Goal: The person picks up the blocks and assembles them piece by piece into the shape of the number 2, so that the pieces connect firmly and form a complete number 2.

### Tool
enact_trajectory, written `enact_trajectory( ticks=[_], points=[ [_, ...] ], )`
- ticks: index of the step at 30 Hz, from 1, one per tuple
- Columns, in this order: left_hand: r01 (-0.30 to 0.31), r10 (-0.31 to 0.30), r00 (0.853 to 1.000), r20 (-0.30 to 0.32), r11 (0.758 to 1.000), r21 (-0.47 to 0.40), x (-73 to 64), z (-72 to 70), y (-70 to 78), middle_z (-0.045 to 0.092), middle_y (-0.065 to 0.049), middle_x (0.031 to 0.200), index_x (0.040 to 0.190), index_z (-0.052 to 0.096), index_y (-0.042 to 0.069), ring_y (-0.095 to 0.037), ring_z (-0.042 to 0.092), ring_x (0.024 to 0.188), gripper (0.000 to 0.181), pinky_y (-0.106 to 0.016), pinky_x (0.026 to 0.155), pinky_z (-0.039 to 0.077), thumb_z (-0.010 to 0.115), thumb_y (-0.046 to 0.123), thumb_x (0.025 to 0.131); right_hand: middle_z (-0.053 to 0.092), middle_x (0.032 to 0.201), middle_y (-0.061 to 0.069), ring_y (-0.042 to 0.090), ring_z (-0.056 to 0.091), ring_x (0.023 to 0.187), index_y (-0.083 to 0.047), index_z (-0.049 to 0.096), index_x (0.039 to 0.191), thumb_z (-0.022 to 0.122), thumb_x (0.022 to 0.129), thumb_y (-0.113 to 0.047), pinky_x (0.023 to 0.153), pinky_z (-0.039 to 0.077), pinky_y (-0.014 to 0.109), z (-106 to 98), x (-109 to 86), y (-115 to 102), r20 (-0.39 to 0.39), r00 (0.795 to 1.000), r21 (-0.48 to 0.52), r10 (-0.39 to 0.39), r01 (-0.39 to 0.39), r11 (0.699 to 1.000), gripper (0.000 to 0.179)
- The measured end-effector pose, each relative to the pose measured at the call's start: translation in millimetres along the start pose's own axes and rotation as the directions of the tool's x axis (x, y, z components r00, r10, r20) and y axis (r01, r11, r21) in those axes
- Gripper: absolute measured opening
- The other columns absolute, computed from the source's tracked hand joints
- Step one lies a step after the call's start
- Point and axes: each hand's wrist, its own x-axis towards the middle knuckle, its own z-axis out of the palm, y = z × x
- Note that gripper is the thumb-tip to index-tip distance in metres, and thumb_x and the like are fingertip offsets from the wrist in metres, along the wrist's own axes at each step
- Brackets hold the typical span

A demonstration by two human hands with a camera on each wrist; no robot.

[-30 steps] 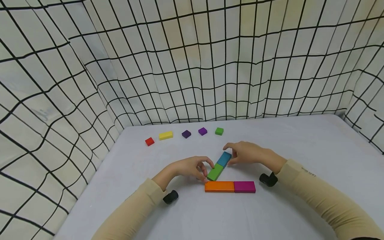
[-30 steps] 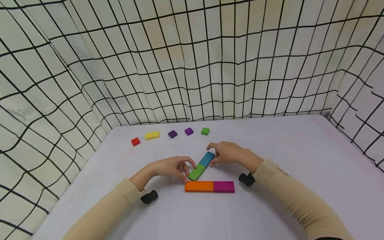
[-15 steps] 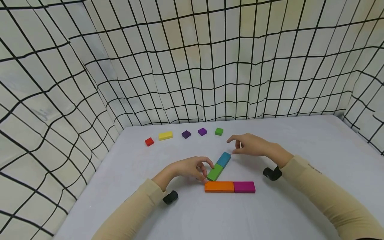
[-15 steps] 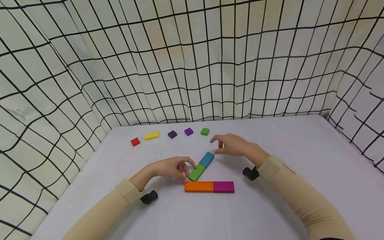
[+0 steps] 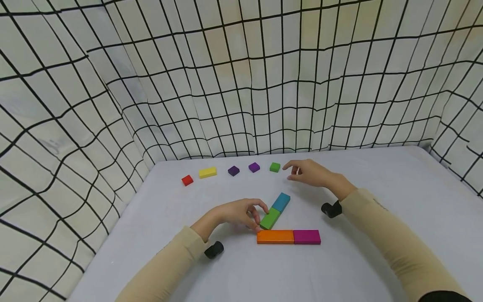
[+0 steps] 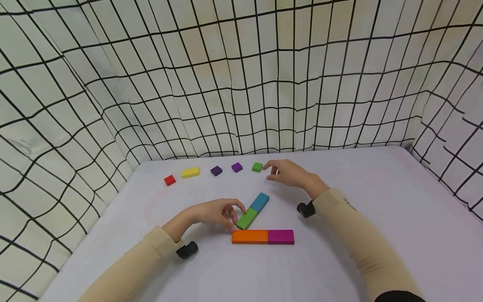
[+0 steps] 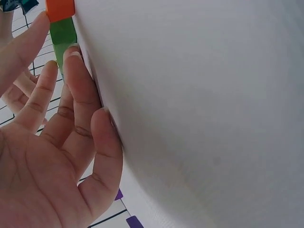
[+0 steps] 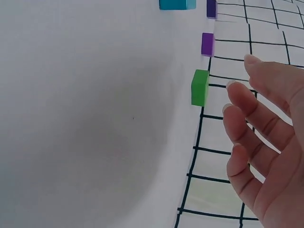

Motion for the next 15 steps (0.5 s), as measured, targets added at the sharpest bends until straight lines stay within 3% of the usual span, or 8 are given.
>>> enact_trajectory(
  ticks=[15],
  points=[
    [-0.010, 0.010, 1.000, 0.008, 1.000, -0.009, 1.8, -0.9, -4.4, 0.066, -0.002, 0.096, 0.131, 0.059, 0.015, -0.017, 0.058, 0.092, 0.046, -0.028, 0.081, 0.049, 0.078, 0.009, 0.090, 0.066, 0.103, 0.012, 0.025, 0.058, 0.085, -0.002, 0.065, 0.131, 0.067, 0.100, -0.011, 0.076, 0.051, 0.036, 9, 25.6, 10, -0.018, 0.998, -0.079, 0.052, -0.053, 0.995, 0.032]
  ],
)
